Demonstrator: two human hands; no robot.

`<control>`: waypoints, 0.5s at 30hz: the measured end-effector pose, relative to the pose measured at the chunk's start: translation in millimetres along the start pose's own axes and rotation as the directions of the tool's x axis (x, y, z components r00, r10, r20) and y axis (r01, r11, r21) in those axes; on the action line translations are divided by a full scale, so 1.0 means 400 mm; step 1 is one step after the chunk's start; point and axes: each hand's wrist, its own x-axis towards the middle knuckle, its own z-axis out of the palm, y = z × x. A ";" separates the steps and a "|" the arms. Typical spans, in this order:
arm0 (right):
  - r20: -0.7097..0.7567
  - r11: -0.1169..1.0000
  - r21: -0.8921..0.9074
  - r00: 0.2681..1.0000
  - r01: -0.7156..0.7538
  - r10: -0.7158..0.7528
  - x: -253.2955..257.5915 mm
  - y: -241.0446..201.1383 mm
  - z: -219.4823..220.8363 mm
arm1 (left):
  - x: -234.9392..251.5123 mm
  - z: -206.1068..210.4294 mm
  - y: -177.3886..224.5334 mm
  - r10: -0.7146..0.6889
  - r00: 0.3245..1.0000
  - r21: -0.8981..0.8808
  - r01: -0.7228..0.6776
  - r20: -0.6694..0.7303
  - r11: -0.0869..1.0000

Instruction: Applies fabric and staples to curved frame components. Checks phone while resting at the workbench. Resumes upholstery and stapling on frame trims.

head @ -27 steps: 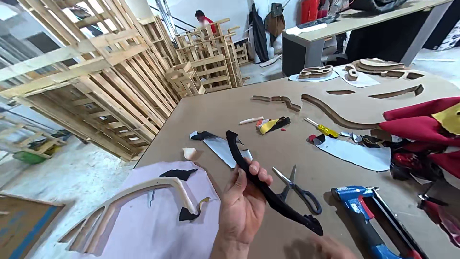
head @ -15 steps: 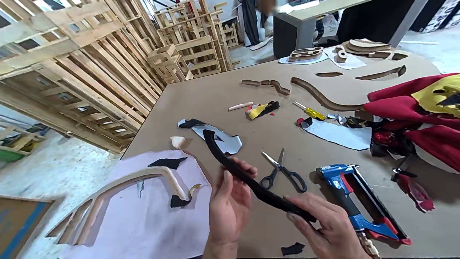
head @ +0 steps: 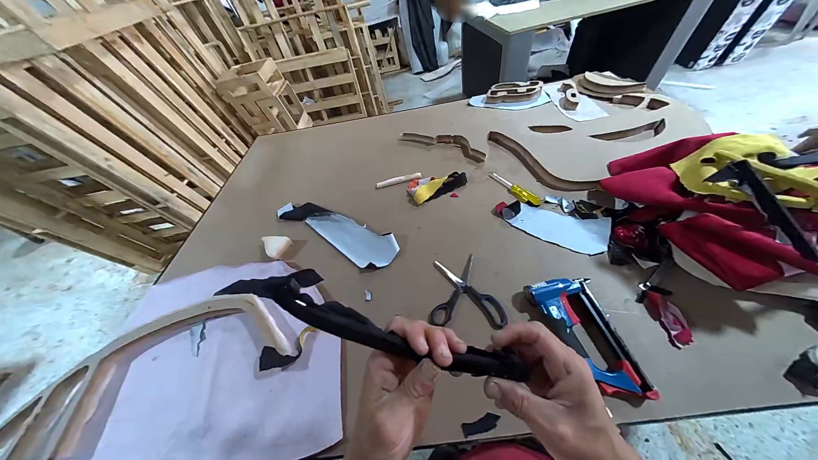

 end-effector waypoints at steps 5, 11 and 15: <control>-0.005 0.993 -0.062 0.994 0.105 -0.105 -0.012 -0.008 -0.011 | 0.001 0.012 -0.006 0.021 0.999 -0.028 -0.020 0.027 0.999; 0.035 0.987 -0.150 0.998 0.054 -0.050 -0.025 -0.020 -0.032 | -0.004 0.025 -0.005 0.052 0.998 0.083 -0.055 0.040 0.995; 0.000 0.981 -0.181 0.997 -0.072 0.073 -0.029 -0.031 -0.031 | -0.009 0.046 -0.002 0.076 0.993 0.297 -0.100 0.090 0.950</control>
